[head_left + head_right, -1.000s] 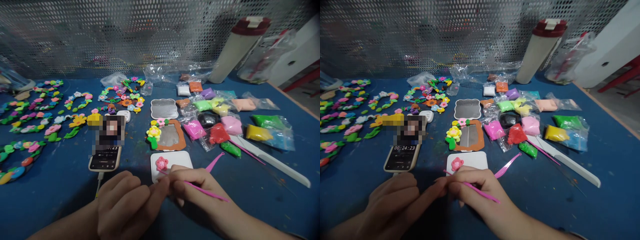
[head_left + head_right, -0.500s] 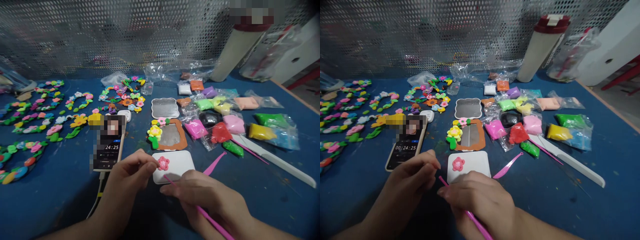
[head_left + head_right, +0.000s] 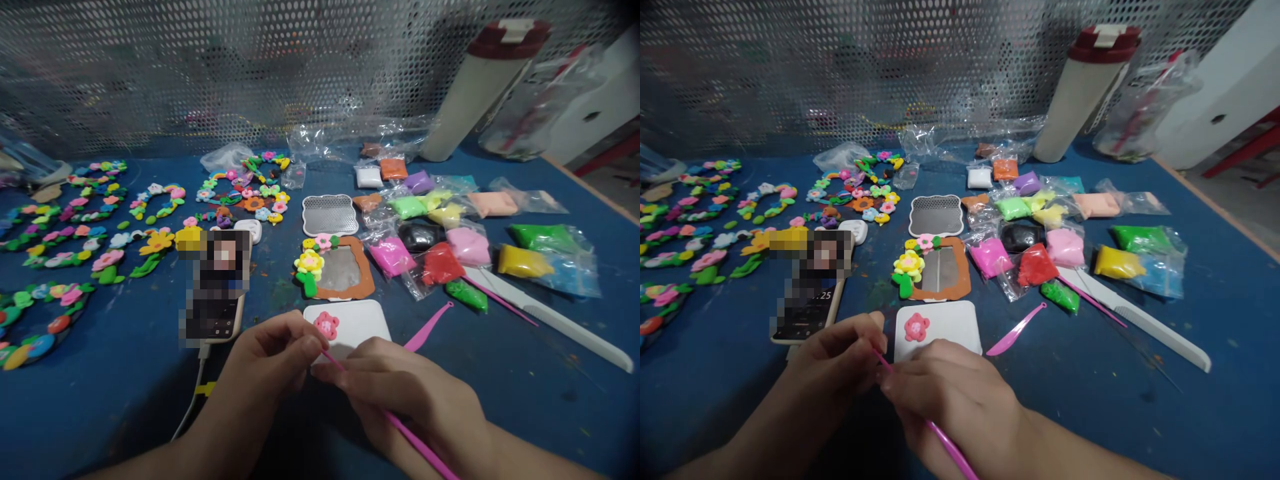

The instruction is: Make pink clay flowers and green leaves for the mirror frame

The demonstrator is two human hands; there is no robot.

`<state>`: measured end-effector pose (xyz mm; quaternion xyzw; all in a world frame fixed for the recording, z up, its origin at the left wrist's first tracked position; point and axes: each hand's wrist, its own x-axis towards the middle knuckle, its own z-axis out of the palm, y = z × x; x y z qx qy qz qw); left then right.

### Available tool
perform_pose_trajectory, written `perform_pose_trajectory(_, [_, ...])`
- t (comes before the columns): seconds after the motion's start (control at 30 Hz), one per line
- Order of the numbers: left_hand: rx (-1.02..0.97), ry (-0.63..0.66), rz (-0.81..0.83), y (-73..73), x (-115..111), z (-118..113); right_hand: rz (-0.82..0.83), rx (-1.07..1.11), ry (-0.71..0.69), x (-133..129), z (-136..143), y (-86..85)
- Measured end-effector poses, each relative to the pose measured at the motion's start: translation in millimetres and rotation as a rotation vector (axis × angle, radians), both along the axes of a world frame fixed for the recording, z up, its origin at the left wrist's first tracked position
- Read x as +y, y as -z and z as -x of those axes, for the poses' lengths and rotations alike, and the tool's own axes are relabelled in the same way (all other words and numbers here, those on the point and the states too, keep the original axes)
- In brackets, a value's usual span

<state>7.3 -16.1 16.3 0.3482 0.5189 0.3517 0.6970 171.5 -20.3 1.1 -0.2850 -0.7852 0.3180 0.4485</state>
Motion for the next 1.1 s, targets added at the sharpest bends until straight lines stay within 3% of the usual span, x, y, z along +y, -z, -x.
perform_pose_trajectory(0.37, [-0.03, 0.009, 0.014, 0.3, -0.5, 1.2, 0.021, 0.016, -0.011, 0.3, 0.0, 6.6])
perform_pose_trajectory(0.7, [-0.043, 0.074, 0.051, -0.7, 2.1, 3.6, 0.042, -0.016, 0.01, 0.0, -1.4, 2.5])
perform_pose_trajectory(0.97, [0.027, 0.01, 0.122, 7.8, 0.6, 7.9, 0.073, 0.027, 0.009, 2.2, -2.7, -5.3])
perform_pose_trajectory(1.03, [0.105, -0.013, 0.072, 6.2, 3.3, 8.7, 0.123, 0.028, -0.002, 0.8, -7.1, -9.0])
perform_pose_trajectory(1.1, [0.266, 0.017, -0.091, 3.7, 7.3, 9.4, 0.216, 0.049, 0.023, 0.1, -12.5, -9.4])
